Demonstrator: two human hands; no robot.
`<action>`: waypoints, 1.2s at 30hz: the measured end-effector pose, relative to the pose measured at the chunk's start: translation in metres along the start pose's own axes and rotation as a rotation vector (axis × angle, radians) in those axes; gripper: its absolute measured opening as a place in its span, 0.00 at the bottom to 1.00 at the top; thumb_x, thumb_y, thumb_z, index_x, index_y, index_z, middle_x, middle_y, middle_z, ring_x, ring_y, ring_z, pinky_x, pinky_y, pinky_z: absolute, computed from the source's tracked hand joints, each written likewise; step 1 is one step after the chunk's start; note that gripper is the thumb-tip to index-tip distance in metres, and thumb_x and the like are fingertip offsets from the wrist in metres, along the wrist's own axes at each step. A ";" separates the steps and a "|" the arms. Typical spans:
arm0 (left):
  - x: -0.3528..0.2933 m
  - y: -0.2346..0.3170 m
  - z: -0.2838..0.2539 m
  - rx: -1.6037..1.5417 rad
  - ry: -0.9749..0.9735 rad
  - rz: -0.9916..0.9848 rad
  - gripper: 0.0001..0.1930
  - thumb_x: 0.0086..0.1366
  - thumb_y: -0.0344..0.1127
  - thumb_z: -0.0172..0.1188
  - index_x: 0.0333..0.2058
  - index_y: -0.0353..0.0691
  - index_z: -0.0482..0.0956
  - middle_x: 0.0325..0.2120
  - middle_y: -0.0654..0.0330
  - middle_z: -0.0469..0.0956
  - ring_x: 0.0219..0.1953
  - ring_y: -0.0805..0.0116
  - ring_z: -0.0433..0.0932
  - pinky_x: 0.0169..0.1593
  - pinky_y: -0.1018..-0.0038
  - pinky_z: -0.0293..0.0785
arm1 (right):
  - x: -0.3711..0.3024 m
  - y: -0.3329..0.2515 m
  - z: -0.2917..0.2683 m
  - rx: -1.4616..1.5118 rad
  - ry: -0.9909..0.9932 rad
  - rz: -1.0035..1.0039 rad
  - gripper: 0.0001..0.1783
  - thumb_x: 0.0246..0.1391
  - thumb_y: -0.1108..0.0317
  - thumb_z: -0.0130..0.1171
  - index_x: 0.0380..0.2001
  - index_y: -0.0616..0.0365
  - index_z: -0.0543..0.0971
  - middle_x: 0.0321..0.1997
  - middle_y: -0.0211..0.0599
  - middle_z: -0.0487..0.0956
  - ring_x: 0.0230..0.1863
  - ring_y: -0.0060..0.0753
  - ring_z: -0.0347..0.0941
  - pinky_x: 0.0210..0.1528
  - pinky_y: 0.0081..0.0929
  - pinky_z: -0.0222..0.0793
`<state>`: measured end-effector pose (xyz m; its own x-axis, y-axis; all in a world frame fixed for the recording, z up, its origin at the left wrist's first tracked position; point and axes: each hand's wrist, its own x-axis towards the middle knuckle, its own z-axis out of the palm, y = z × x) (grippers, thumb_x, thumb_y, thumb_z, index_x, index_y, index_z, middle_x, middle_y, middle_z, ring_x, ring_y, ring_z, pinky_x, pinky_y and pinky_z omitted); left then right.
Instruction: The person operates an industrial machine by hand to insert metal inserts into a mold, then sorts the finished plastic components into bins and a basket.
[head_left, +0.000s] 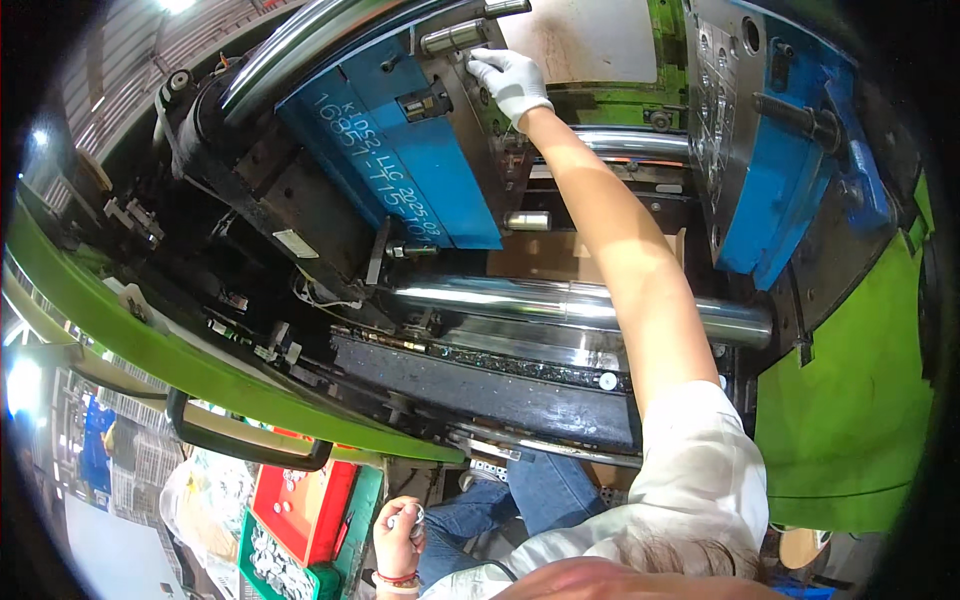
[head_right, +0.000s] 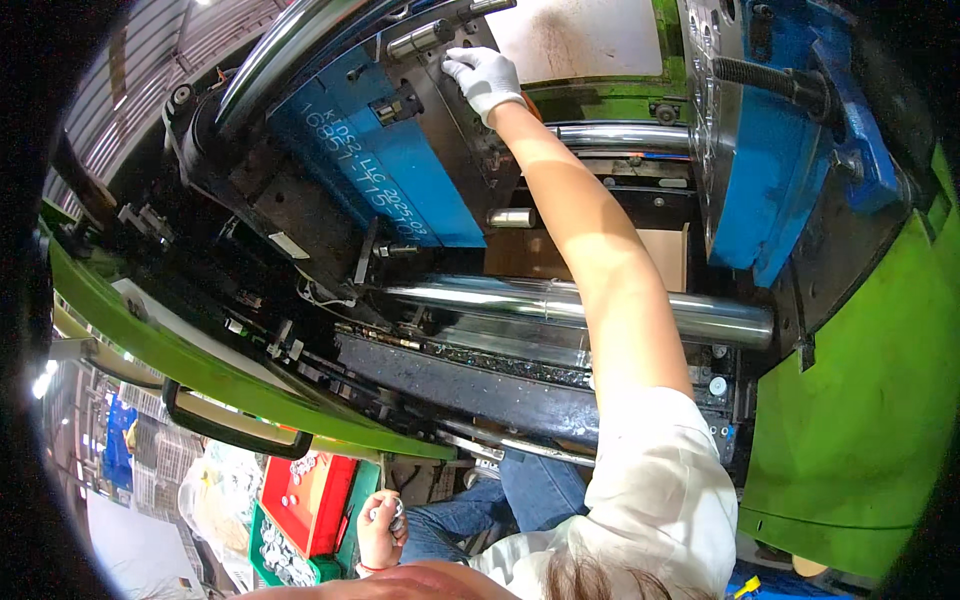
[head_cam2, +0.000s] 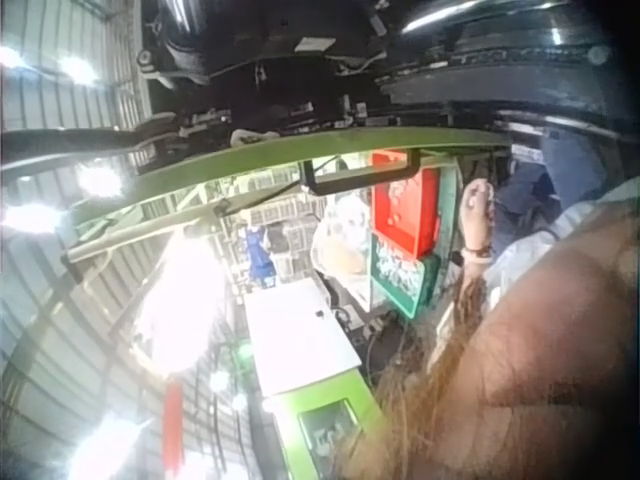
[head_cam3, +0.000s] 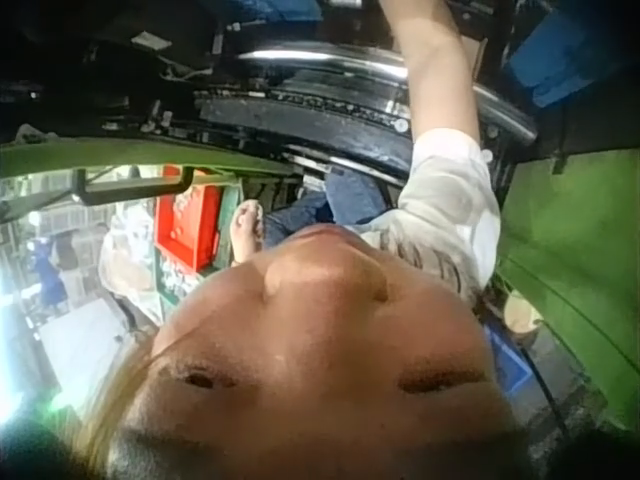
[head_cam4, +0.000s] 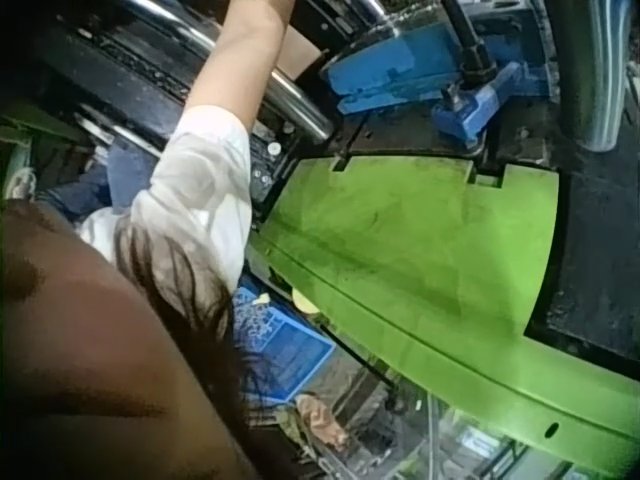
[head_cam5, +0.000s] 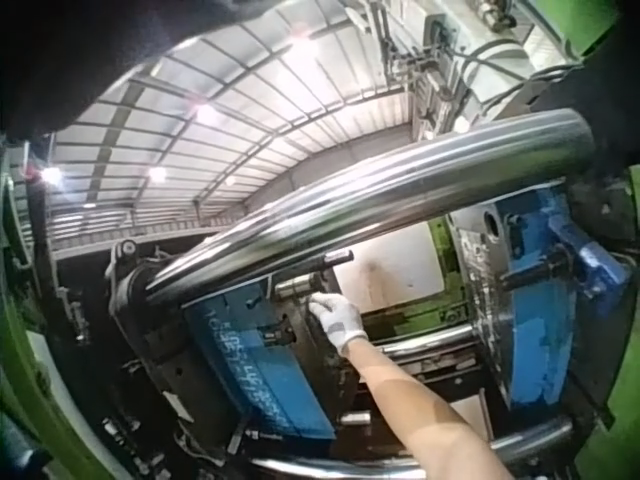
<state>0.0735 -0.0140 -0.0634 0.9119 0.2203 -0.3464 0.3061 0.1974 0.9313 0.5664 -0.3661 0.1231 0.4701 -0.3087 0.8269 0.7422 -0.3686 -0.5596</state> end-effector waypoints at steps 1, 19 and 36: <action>-0.001 0.000 0.000 0.009 -0.001 0.007 0.07 0.65 0.35 0.54 0.37 0.40 0.72 0.16 0.65 0.67 0.11 0.79 0.60 0.12 0.83 0.54 | -0.004 -0.004 0.002 -0.001 -0.004 0.002 0.16 0.48 0.59 0.63 0.41 0.53 0.81 0.41 0.38 0.80 0.42 0.35 0.77 0.47 0.27 0.71; 0.008 0.118 0.152 -0.076 0.073 0.731 0.07 0.66 0.36 0.54 0.38 0.41 0.74 0.18 0.70 0.68 0.13 0.86 0.59 0.14 0.86 0.53 | -0.208 -0.266 -0.094 0.394 -1.066 0.197 0.15 0.54 0.60 0.59 0.39 0.58 0.76 0.31 0.29 0.77 0.29 0.16 0.71 0.28 0.16 0.69; 0.003 0.123 0.119 -0.232 -0.444 0.412 0.11 0.65 0.36 0.54 0.43 0.38 0.73 0.20 0.65 0.72 0.13 0.83 0.61 0.13 0.85 0.55 | -0.234 -0.265 -0.100 0.957 -0.989 0.598 0.18 0.60 0.64 0.52 0.50 0.60 0.73 0.45 0.33 0.73 0.44 0.20 0.69 0.43 0.18 0.68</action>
<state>0.1466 -0.1027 0.0640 0.9835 -0.0839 0.1603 -0.1151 0.3934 0.9121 0.2122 -0.2842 0.0726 0.6425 0.6429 0.4170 0.1687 0.4122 -0.8953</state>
